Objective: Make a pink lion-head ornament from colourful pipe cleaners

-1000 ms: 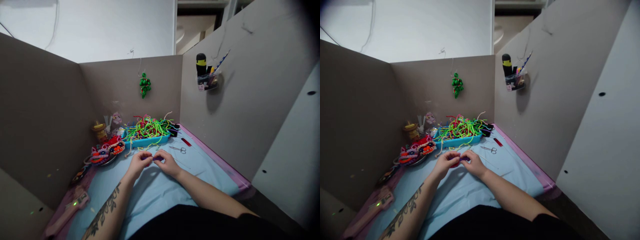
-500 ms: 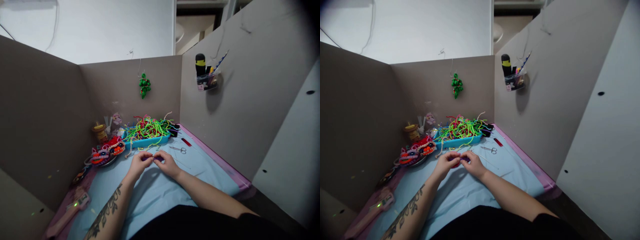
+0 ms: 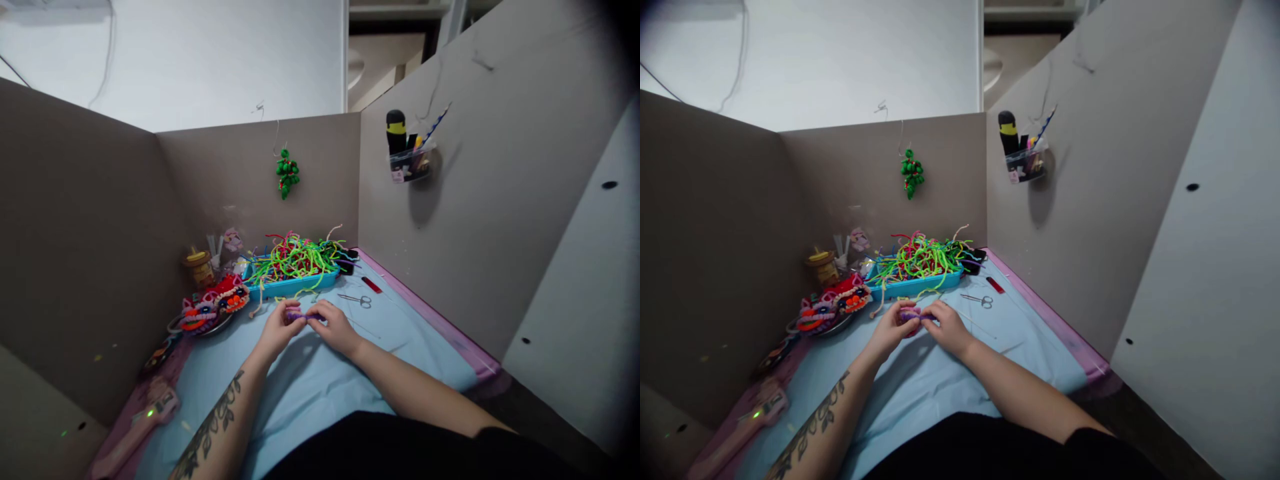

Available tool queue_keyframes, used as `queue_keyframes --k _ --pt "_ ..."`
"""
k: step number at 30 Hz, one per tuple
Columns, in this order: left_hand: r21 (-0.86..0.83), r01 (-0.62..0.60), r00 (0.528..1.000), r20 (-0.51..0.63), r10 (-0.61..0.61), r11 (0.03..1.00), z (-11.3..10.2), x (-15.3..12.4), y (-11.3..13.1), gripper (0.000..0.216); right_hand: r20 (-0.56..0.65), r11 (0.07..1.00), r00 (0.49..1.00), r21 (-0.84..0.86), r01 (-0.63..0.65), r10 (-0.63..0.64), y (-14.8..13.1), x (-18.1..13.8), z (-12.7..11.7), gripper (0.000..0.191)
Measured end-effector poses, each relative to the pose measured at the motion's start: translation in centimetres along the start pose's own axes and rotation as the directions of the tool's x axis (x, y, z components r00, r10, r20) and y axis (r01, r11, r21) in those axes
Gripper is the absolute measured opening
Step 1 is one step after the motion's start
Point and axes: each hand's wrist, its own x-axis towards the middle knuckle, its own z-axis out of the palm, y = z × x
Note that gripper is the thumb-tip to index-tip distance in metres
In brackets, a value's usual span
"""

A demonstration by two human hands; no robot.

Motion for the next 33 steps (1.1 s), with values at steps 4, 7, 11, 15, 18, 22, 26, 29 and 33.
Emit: queue_keyframes --k 4,7,11,15,18,22,26,29,33 --pt "-0.051 0.086 0.996 0.034 -0.085 0.995 0.0 -0.1 0.2 0.047 0.028 0.999 0.999 -0.020 0.044 -0.043 -0.2 0.1 -0.2 0.007" --pt "-0.089 0.159 0.986 0.057 -0.154 0.983 0.0 -0.3 0.7 0.047 0.026 0.997 0.998 -0.043 0.064 -0.063 -0.2 0.1 -0.3 0.006" --pt "-0.134 0.170 0.985 0.059 -0.163 0.976 0.1 -0.4 1.2 0.046 0.011 0.996 0.996 -0.038 0.086 -0.086 -0.1 0.0 -0.3 0.006" --pt "-0.170 0.186 0.982 0.045 -0.181 0.968 0.0 -0.2 0.9 0.044 -0.008 0.993 0.993 -0.035 0.115 -0.116 -0.2 0.0 -0.3 0.014" --pt "-0.190 0.180 0.983 0.063 -0.171 0.965 -0.1 -0.2 0.6 0.041 -0.009 0.990 0.992 -0.060 0.125 -0.126 -0.2 0.0 -0.3 0.010" --pt "-0.179 0.137 0.988 0.099 -0.120 0.974 -0.2 -0.2 0.6 0.036 0.003 0.993 0.994 -0.057 0.108 -0.108 -0.4 0.1 -0.4 0.007" --pt "-0.142 0.115 0.986 0.138 -0.095 0.983 -0.3 -0.3 0.7 0.032 0.041 0.996 0.996 -0.019 0.082 -0.081 -0.4 0.1 -0.5 0.010" --pt "-0.129 0.114 0.983 0.159 -0.093 0.985 -0.4 -0.3 0.8 0.031 0.058 0.997 0.995 0.007 0.081 -0.082 -0.4 0.0 -0.4 0.010" --pt "-0.127 0.113 0.983 0.157 -0.092 0.985 -0.3 -0.3 0.9 0.032 0.061 0.996 0.994 0.031 0.084 -0.085 -0.1 0.0 -0.3 0.007"
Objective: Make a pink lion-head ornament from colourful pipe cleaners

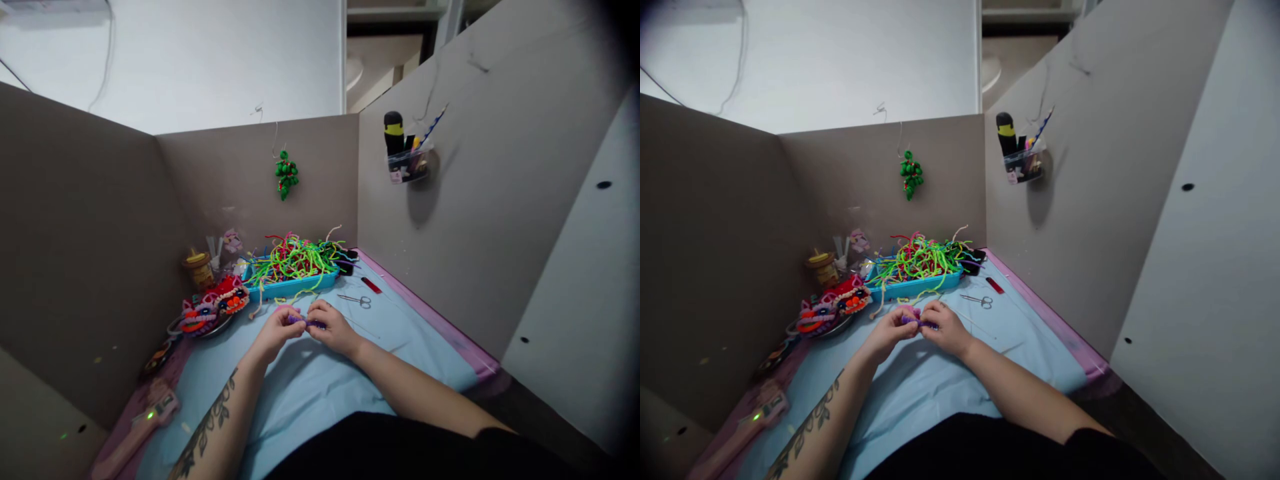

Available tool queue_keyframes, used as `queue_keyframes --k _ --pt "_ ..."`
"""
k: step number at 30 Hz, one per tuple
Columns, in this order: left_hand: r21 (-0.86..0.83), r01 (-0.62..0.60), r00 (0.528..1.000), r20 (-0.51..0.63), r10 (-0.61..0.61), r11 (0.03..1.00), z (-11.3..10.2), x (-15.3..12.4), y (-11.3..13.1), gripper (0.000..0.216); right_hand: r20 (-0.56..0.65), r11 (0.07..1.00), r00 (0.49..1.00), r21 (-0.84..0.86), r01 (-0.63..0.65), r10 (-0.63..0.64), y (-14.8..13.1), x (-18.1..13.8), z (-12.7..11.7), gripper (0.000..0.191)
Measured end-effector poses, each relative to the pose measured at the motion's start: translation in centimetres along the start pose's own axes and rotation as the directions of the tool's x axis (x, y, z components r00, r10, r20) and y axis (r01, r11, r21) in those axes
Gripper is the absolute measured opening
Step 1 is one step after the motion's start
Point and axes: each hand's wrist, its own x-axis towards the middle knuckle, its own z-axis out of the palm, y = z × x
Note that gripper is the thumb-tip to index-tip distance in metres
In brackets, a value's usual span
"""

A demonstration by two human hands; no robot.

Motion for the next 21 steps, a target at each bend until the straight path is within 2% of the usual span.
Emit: queue_keyframes --k 3,7,13,21 --pt "-0.015 0.012 0.999 -0.029 -0.012 1.000 -0.05 0.00 0.04 0.034 0.006 1.000 1.000 0.005 0.003 -0.003 0.09 -0.01 0.02 0.006" --pt "-0.018 0.043 0.997 -0.070 -0.045 0.999 -0.07 -0.03 0.08 0.037 -0.005 1.000 1.000 0.012 0.008 -0.008 -0.15 0.07 -0.04 0.017" --pt "-0.027 0.015 0.998 -0.065 -0.017 1.000 0.36 -0.16 0.39 0.035 -0.029 0.999 0.999 -0.013 0.041 -0.041 -0.49 0.03 -0.23 0.005" --pt "0.026 -0.010 0.998 -0.065 0.011 1.000 0.39 -0.14 0.23 0.034 -0.039 0.997 0.998 -0.058 0.054 -0.056 -0.19 -0.18 -0.17 0.003"
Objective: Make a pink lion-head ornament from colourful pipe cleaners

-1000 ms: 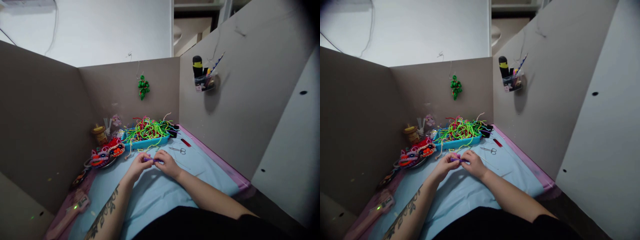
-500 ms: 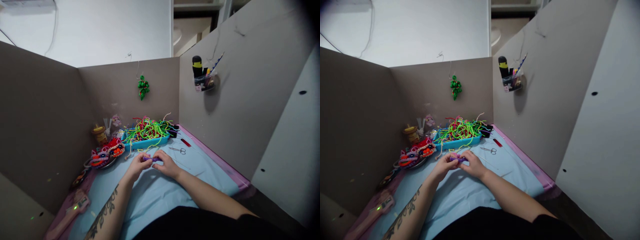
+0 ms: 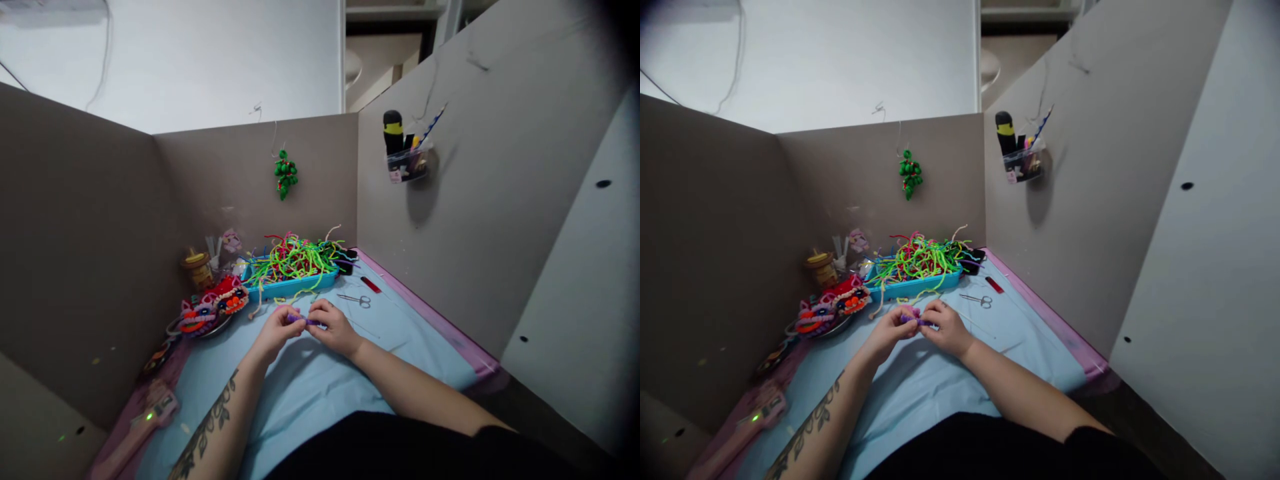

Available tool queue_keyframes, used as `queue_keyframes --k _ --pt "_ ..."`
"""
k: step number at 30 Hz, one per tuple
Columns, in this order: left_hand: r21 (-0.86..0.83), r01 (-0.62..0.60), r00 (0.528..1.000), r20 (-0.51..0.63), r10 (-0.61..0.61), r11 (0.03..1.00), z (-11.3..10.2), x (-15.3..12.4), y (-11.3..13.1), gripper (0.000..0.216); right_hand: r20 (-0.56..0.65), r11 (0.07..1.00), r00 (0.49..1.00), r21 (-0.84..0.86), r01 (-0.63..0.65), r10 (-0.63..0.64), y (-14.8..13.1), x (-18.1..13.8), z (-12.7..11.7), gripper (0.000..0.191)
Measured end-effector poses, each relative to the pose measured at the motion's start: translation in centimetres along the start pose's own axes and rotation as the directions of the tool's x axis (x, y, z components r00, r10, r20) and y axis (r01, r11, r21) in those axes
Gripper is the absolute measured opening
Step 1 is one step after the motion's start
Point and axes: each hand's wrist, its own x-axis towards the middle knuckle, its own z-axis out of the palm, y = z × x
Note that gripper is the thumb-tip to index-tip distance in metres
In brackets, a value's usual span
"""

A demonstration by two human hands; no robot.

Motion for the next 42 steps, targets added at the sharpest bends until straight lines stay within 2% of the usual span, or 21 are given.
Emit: queue_keyframes --k 5,10,18,21,25,31,38,42 --pt "-0.014 0.015 1.000 0.006 -0.015 1.000 0.07 0.05 0.11 0.037 -0.010 1.000 1.000 0.015 -0.009 0.010 -0.15 0.11 0.02 0.002" --pt "-0.016 0.031 0.999 -0.013 -0.031 0.999 -0.06 0.08 0.05 0.041 -0.012 1.000 1.000 0.022 -0.016 0.016 -0.10 0.11 0.06 0.013" --pt "0.079 -0.081 0.995 -0.049 0.085 0.994 -0.10 0.19 -0.17 0.033 -0.006 1.000 1.000 0.004 0.000 0.000 0.17 0.21 0.15 0.006" --pt "0.074 -0.059 0.997 -0.053 0.063 0.996 -0.21 0.23 -0.29 0.033 -0.032 0.997 0.998 0.044 -0.057 0.059 0.06 0.21 0.25 0.005" --pt "0.011 -0.001 0.998 -0.056 0.002 1.000 -0.37 0.24 -0.27 0.038 -0.060 0.976 0.980 0.115 -0.183 0.191 0.10 0.10 0.45 0.029" --pt "0.000 0.027 0.998 -0.050 -0.027 1.000 -0.24 0.14 -0.10 0.041 -0.056 0.981 0.980 0.055 -0.186 0.189 0.20 0.17 0.44 0.009" --pt "0.090 -0.037 0.997 -0.062 0.043 0.995 -0.16 0.19 -0.57 0.034 -0.017 0.981 0.982 0.052 -0.185 0.186 0.06 0.23 0.29 0.012" --pt "0.053 0.017 0.999 -0.051 -0.014 0.998 -0.19 0.16 -0.21 0.037 -0.014 0.965 0.970 0.109 -0.239 0.242 0.34 0.15 0.50 0.014"
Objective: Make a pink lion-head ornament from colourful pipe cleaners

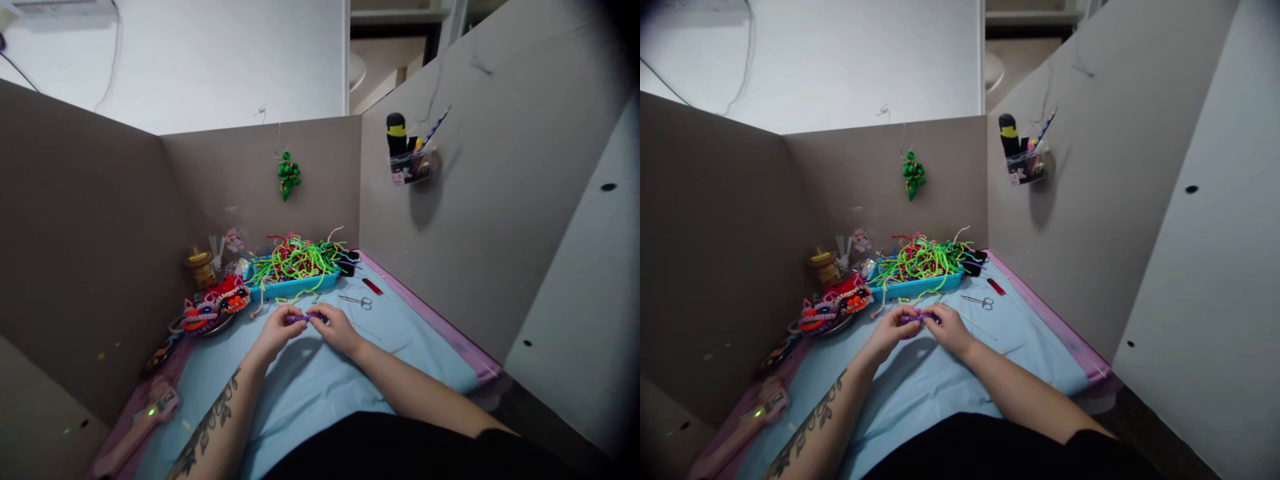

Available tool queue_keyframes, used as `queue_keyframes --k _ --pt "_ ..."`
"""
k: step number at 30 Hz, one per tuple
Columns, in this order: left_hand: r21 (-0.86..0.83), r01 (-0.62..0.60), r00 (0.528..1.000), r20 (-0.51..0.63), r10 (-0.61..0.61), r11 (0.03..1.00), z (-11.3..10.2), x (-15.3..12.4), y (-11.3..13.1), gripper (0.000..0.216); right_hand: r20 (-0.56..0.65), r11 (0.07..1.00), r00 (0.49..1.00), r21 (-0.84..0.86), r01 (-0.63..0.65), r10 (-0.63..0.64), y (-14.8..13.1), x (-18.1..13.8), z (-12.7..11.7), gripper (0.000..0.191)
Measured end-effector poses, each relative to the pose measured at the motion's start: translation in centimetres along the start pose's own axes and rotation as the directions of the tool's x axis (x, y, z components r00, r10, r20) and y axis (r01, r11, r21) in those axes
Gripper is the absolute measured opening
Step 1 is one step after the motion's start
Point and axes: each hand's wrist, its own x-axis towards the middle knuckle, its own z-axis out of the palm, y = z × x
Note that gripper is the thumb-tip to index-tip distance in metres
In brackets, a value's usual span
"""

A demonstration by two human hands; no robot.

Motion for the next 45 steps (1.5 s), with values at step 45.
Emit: queue_keyframes --k 45 --pt "0.321 -0.306 0.947 0.004 0.322 0.896 -1.7 0.0 0.0 0.023 0.200 0.965 0.967 -0.180 0.192 -0.155 -2.0 3.5 0.3 0.014"
